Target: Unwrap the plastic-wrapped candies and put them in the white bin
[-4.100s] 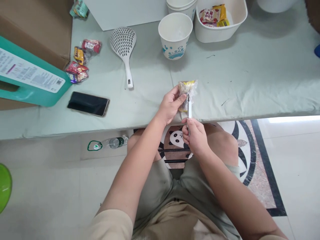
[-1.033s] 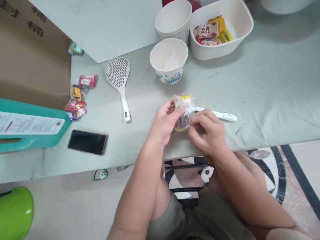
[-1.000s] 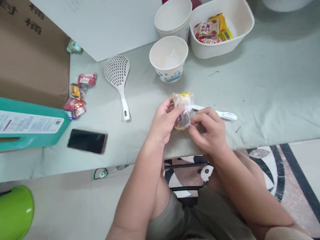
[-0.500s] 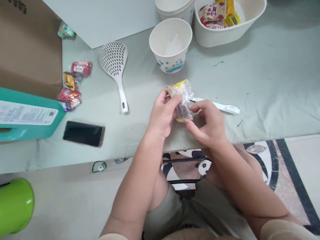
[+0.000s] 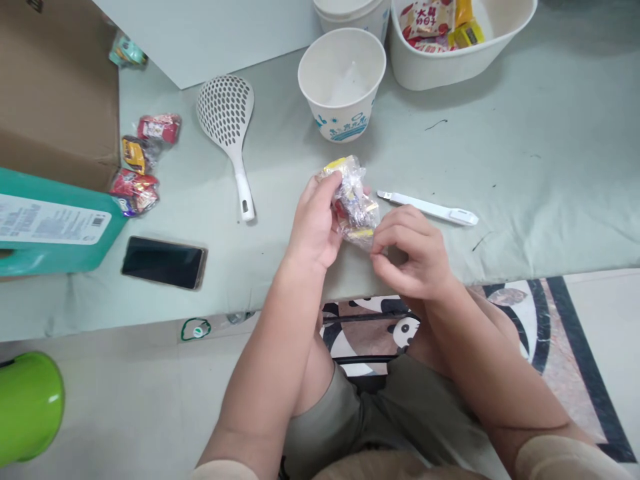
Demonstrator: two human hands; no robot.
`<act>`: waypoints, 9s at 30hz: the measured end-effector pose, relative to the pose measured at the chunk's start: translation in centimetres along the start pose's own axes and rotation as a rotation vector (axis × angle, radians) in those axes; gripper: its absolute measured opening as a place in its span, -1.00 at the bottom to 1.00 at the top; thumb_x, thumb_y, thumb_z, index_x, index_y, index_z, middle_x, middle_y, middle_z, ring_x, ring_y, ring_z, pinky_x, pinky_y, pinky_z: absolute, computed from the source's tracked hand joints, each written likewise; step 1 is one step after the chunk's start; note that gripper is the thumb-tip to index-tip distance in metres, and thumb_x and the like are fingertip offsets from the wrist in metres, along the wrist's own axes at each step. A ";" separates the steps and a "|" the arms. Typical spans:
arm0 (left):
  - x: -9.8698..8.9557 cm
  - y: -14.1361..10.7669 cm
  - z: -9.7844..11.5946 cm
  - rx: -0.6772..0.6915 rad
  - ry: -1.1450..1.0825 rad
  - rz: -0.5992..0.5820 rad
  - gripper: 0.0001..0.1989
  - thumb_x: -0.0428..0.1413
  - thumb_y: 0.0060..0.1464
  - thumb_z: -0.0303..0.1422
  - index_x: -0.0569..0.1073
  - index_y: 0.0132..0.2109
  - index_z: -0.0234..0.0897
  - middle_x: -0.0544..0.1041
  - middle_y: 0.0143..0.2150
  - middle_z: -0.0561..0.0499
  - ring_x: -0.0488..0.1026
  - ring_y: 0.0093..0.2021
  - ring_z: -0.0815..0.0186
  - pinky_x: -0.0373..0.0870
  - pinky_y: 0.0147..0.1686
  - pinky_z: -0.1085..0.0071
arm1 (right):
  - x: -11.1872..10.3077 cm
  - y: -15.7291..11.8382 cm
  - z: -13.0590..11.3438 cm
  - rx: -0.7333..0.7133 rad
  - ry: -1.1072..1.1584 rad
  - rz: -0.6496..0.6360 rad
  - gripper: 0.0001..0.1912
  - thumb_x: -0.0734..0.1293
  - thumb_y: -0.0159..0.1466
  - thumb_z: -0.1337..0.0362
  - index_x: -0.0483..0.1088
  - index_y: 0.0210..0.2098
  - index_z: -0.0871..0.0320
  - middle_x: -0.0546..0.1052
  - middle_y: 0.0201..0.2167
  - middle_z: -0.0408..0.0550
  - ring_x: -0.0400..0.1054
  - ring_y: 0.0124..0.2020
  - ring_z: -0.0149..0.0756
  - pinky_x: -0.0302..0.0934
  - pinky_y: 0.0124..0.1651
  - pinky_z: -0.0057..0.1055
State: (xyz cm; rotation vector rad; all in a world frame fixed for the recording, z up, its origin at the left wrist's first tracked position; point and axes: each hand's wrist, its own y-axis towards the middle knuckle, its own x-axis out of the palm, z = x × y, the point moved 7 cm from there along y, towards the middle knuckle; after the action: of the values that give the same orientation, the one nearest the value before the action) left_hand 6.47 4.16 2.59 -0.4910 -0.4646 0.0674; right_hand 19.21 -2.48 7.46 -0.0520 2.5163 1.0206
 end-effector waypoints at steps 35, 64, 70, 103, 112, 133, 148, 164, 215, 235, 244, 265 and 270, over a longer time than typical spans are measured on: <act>1.8 -3.5 -0.1 -0.186 0.412 -0.613 -0.62 0.45 -0.06 -0.28 0.56 -0.09 -0.20 0.60 -0.25 -0.01 0.55 -0.30 0.32 0.51 -0.29 0.45 | -2.2 -3.4 8.1 0.854 0.546 0.503 -0.76 0.43 0.24 0.10 0.29 -0.33 0.01 0.26 -0.60 -0.27 0.24 -0.61 -0.40 0.11 -0.56 -0.44; 0.1 -0.8 0.7 -0.025 0.189 -0.225 -0.70 0.45 -0.03 -0.34 0.54 -0.18 -0.18 0.59 -0.26 0.09 0.59 -0.31 0.37 0.48 -0.32 0.48 | 0.4 -1.0 3.4 0.513 0.131 0.057 -0.76 0.31 0.42 0.15 0.29 -0.35 0.09 0.33 -0.55 -0.24 0.10 -0.56 -0.45 0.02 -0.47 -0.43; -0.8 -0.6 0.4 -0.065 0.195 -0.125 -0.70 0.43 0.00 -0.29 0.54 -0.14 -0.18 0.62 -0.27 0.05 0.67 -0.21 0.20 0.58 -0.22 0.36 | -0.1 -1.8 4.0 0.586 0.142 0.154 -0.71 0.29 0.45 0.06 0.27 -0.34 0.07 0.37 -0.52 -0.21 0.21 -0.51 -0.40 0.12 -0.41 -0.39; 0.7 -1.5 -0.8 -0.178 0.395 -0.339 -0.80 0.31 0.12 -0.31 0.52 -0.13 -0.26 0.57 -0.30 0.08 0.53 -0.34 0.37 0.47 -0.31 0.46 | -1.6 -1.0 2.2 0.418 -0.189 0.245 -0.75 0.34 0.34 0.25 0.31 0.00 0.01 0.42 -0.31 -0.15 0.33 -0.41 -0.35 0.28 -0.37 -0.31; 0.4 -1.4 -0.6 -0.162 0.382 -0.290 -0.78 0.34 0.07 -0.33 0.49 -0.18 -0.27 0.56 -0.34 0.10 0.51 -0.38 0.42 0.45 -0.34 0.51 | -1.1 -0.6 2.1 0.427 -0.128 0.148 -0.62 0.45 0.21 0.16 0.36 -0.02 0.03 0.49 -0.32 -0.14 0.38 -0.35 -0.28 0.28 -0.34 -0.29; 0.5 -1.4 -0.8 -0.209 0.330 -0.328 -0.73 0.35 0.05 -0.25 0.47 -0.21 -0.28 0.53 -0.42 0.10 0.50 -0.46 0.40 0.45 -0.47 0.50 | -3.3 -2.0 4.5 0.638 -0.049 0.356 -0.90 0.29 0.43 0.14 0.33 -0.14 0.00 0.26 -0.55 -0.27 0.17 -0.59 -0.40 0.09 -0.49 -0.36; -0.9 0.2 0.8 0.060 0.413 -0.074 -0.69 0.24 0.18 -0.05 0.44 -0.19 -0.18 0.56 -0.37 0.05 0.59 -0.31 0.29 0.51 -0.32 0.41 | -2.3 -0.3 1.3 0.314 -0.222 0.243 -0.82 0.35 0.27 0.25 0.33 -0.13 0.03 0.47 -0.24 -0.03 0.43 -0.21 -0.16 0.35 -0.20 -0.19; -1.7 -1.5 4.1 0.790 1.148 0.076 -0.62 0.26 0.19 -0.30 0.43 0.13 -0.12 0.46 0.09 -0.11 0.42 0.15 0.10 0.36 0.22 0.13 | 1.4 -0.8 2.8 0.311 -0.313 -0.105 -0.86 0.27 0.29 0.32 0.47 -0.22 0.07 0.57 -0.36 -0.06 0.44 -0.30 -0.18 0.24 -0.18 -0.25; -6.2 -7.0 4.4 0.835 1.266 -0.359 -0.80 0.08 -0.16 -0.53 0.47 -0.32 -0.19 0.44 -0.50 0.13 0.28 -0.53 0.41 0.28 -0.49 0.44 | 2.5 -1.1 3.4 0.436 -0.454 -0.307 -0.91 0.32 0.23 0.28 0.43 -0.24 0.04 0.58 -0.32 -0.03 0.40 -0.24 -0.07 0.18 -0.09 -0.14; -10.4 -5.3 9.5 0.962 1.182 0.380 -0.72 0.14 0.18 -0.33 0.35 -0.51 -0.18 0.25 -0.57 0.12 0.22 -0.51 0.39 0.14 -0.44 0.34 | 2.5 -0.9 3.3 0.454 -0.527 -0.377 -0.92 0.29 0.27 0.25 0.42 -0.28 0.06 0.57 -0.33 -0.01 0.40 -0.24 -0.07 0.18 -0.10 -0.15; -6.0 -3.2 4.8 0.798 1.513 -0.225 -0.64 0.10 0.28 -0.17 0.55 0.14 -0.14 0.54 0.28 -0.10 0.46 0.32 0.06 0.39 0.34 0.08 | 2.6 -1.0 3.1 0.432 -0.560 -0.380 -0.88 0.26 0.30 0.24 0.43 -0.26 0.08 0.56 -0.34 0.02 0.39 -0.22 -0.05 0.17 -0.10 -0.15; -11.9 -0.2 5.8 0.642 1.337 0.262 -0.45 0.23 0.16 -0.26 0.35 0.27 -0.11 0.38 0.38 -0.15 0.62 -0.10 0.21 0.55 0.14 0.17 | 2.4 -1.2 3.5 0.457 -0.485 -0.354 -0.62 0.29 0.28 0.25 0.51 0.07 0.05 0.44 0.28 0.17 0.48 -0.06 -0.01 0.30 -0.03 -0.04; -12.5 0.2 5.6 0.687 1.326 0.192 -0.44 0.25 0.18 -0.24 0.35 0.30 -0.08 0.41 0.36 -0.16 0.61 -0.13 0.24 0.60 0.03 0.23 | 2.6 -1.1 3.4 0.435 -0.446 -0.410 -0.61 0.27 0.31 0.24 0.55 0.07 0.06 0.59 0.15 0.12 0.46 0.11 0.10 0.30 0.10 0.04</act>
State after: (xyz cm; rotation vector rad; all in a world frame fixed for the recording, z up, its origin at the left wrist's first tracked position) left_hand -7.18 4.63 1.73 0.1630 0.8965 0.0669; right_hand 18.28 -0.67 3.50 -0.1809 2.1350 0.2727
